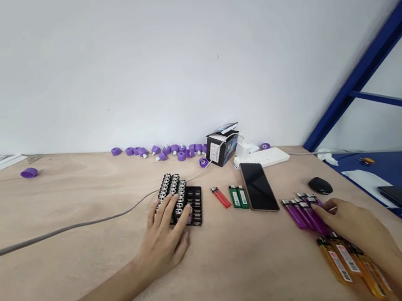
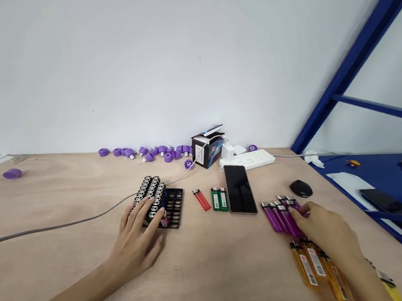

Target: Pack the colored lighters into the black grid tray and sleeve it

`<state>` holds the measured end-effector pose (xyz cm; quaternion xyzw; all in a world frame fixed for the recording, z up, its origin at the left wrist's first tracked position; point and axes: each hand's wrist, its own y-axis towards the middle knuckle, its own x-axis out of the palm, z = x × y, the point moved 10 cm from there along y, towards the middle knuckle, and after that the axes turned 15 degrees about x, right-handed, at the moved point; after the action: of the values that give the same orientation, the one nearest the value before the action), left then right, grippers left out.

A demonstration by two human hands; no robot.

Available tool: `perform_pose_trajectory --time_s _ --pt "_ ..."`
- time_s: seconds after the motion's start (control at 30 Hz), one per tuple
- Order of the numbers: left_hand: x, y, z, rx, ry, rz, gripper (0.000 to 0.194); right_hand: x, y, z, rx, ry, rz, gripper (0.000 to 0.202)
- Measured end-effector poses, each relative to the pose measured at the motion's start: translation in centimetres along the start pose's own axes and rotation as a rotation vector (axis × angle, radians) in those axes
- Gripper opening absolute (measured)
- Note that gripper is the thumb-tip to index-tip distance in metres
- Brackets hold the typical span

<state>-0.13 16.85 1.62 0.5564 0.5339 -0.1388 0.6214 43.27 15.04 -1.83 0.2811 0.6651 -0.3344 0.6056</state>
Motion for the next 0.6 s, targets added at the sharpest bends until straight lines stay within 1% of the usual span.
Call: perform_pose_trajectory --time_s 0.1,0.17,0.23,0.27,0.3,0.33,0.37,0.4,0.43,0.5,0.53,0.57,0.6 --pt "0.1 0.0 0.0 -0.007 -0.004 -0.005 0.048 -0.3 0.0 -0.2 -0.019 -0.045 0.038 0.038" --pt "0.1 0.0 0.0 -0.012 -0.006 -0.006 0.048 -1.1 -0.1 -0.2 -0.031 -0.013 0.097 0.037" --pt "0.0 0.0 0.0 -0.018 -0.006 -0.008 0.048 -2.4 -0.7 -0.3 -0.029 0.148 0.158 0.036" --pt "0.0 0.0 0.0 -0.020 -0.006 -0.010 0.048 -3.0 -1.3 -0.6 -0.030 0.301 0.165 0.035" --pt "0.0 0.1 0.0 -0.022 -0.005 -0.011 0.048 -3.3 -2.0 -1.2 -0.035 0.490 0.136 0.035" --pt "0.0 0.1 -0.1 -0.022 -0.004 -0.010 0.049 -3.1 -3.0 -2.3 -0.063 0.710 0.056 0.035" --pt "-0.1 0.2 0.0 -0.020 -0.001 -0.004 0.049 -2.5 -4.1 -3.7 -0.083 0.960 -0.076 0.039" --pt "-0.3 0.2 0.0 -0.012 0.003 0.009 0.050 -1.4 -5.7 -6.0 -0.126 1.146 -0.265 0.043" --pt "-0.6 0.2 0.2 0.004 0.005 0.029 0.050 -0.7 -7.5 -8.5 -0.181 1.278 -0.422 0.046" --pt "-1.4 0.2 1.3 0.077 -0.020 0.096 0.051 1.0 -11.6 -13.2 -0.245 1.448 -0.728 0.048" --pt "-2.0 0.1 2.2 0.126 -0.059 0.143 0.050 2.0 -13.7 -15.4 -0.246 1.488 -0.902 0.048" --pt "-2.7 0.0 3.1 0.165 -0.128 0.196 0.050 2.8 -15.6 -17.1 -0.230 1.555 -1.033 0.048" --pt "-3.3 -0.2 3.8 0.176 -0.234 0.245 0.048 3.5 -17.2 -18.6 -0.214 1.601 -1.155 0.045"
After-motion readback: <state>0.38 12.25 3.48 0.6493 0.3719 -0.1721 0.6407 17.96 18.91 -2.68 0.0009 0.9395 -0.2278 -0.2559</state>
